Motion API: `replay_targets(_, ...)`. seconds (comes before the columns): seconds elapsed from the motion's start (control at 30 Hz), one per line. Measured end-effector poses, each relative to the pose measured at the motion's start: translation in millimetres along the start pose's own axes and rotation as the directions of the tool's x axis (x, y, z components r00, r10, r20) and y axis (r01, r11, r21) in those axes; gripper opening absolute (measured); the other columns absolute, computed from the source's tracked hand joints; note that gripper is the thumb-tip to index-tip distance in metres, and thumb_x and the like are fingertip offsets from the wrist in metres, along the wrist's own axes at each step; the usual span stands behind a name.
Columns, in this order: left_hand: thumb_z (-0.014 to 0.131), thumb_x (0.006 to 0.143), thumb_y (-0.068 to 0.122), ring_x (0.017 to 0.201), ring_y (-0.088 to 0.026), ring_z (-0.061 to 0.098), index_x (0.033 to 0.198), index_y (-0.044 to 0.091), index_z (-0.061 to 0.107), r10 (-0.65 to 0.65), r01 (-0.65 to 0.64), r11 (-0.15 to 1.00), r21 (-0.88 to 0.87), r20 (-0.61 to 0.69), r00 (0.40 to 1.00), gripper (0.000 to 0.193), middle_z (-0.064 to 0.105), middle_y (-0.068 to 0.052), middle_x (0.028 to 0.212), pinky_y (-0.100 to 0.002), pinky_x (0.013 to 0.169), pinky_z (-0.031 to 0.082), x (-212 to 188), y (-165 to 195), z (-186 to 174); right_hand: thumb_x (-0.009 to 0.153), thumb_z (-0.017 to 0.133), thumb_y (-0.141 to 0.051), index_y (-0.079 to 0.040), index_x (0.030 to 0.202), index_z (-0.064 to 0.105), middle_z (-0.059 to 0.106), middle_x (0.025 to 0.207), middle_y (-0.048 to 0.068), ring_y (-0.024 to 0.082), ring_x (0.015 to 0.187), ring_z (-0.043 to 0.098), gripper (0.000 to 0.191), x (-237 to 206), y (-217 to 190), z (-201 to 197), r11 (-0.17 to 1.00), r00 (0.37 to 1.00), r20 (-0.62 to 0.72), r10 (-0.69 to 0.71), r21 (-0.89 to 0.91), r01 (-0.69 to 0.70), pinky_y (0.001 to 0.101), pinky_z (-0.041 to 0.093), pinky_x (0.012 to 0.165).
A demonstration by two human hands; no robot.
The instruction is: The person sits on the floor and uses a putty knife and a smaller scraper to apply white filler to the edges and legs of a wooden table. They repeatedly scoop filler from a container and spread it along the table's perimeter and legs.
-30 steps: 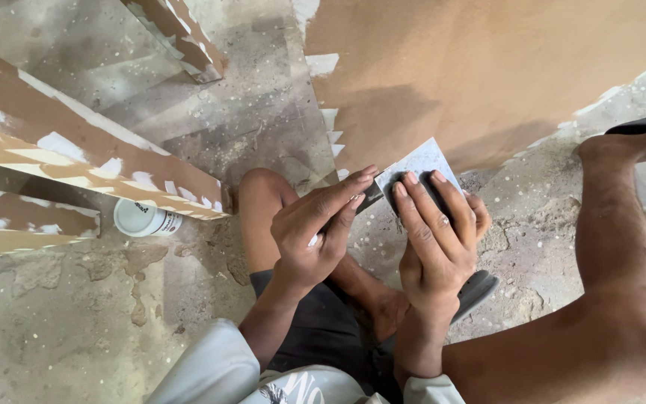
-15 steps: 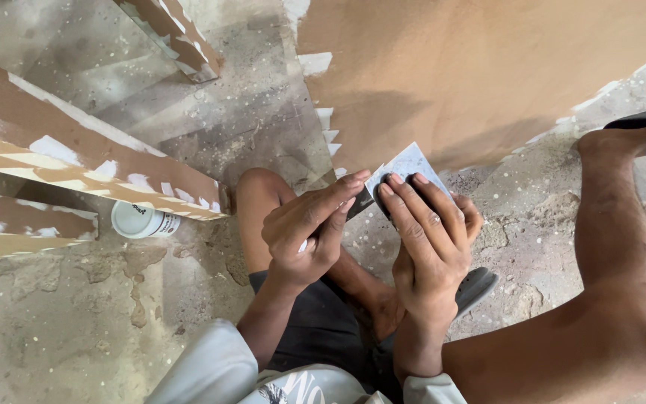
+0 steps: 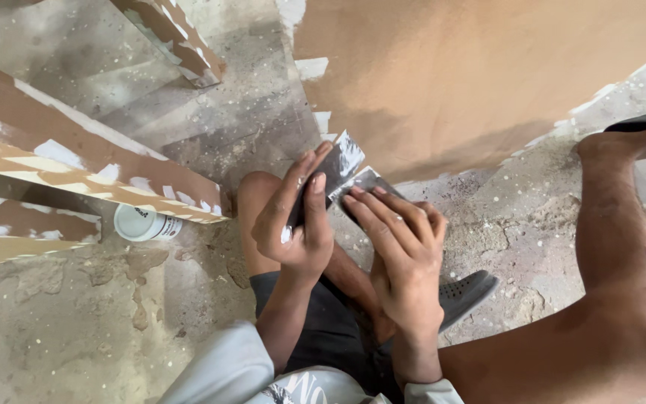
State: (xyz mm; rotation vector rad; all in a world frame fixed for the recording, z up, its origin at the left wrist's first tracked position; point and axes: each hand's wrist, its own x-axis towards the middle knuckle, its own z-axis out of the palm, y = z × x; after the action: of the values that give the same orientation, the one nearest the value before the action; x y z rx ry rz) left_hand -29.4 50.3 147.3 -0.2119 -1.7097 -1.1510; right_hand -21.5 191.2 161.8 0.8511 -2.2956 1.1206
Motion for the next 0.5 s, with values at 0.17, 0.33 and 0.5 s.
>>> replay_targets(0.17,0.058,0.112,-0.006,0.124,-0.028,0.070,0.143,-0.004,0.055,0.021,-0.020,1.000,0.007,-0.053,0.998,0.031,0.069,-0.022,0.134,-0.035,0.107,0.062,8,-12,-5,0.100,0.055,0.005,-0.007,0.136,0.067,0.069,0.139,0.010,0.025,0.133,0.066,0.040,-10,16,23,0.912,0.989,-0.054,0.140,0.396,-0.107,0.0417,0.050,0.113)
replay_targets(0.33,0.069,0.101,0.001,0.094,-0.022,0.065,0.131,-0.004,0.068,-0.200,0.221,0.925,0.310,-0.100,0.975,0.031,0.074,-0.016,0.107,-0.031,0.085,0.053,5,-22,-20,0.106,0.063,-0.009,-0.011,0.136,0.068,0.071,0.133,0.013,0.020,0.121,0.071,0.030,-24,63,53,0.692,0.920,-0.238,0.312,0.720,-0.048,0.0370,0.059,0.108)
replay_targets(0.5,0.071,0.102,0.006,0.111,-0.017,0.074,0.130,0.001,0.068,-0.337,0.333,0.939,-0.088,-0.028,0.941,0.028,0.074,-0.013,0.127,-0.028,0.096,0.063,-9,-32,-13,0.099,0.067,-0.008,-0.007,0.128,0.070,0.076,0.128,0.017,0.013,0.079,0.060,0.030,-27,93,81,0.603,0.874,-0.170,0.456,0.781,-0.163,0.0282,0.046,0.073)
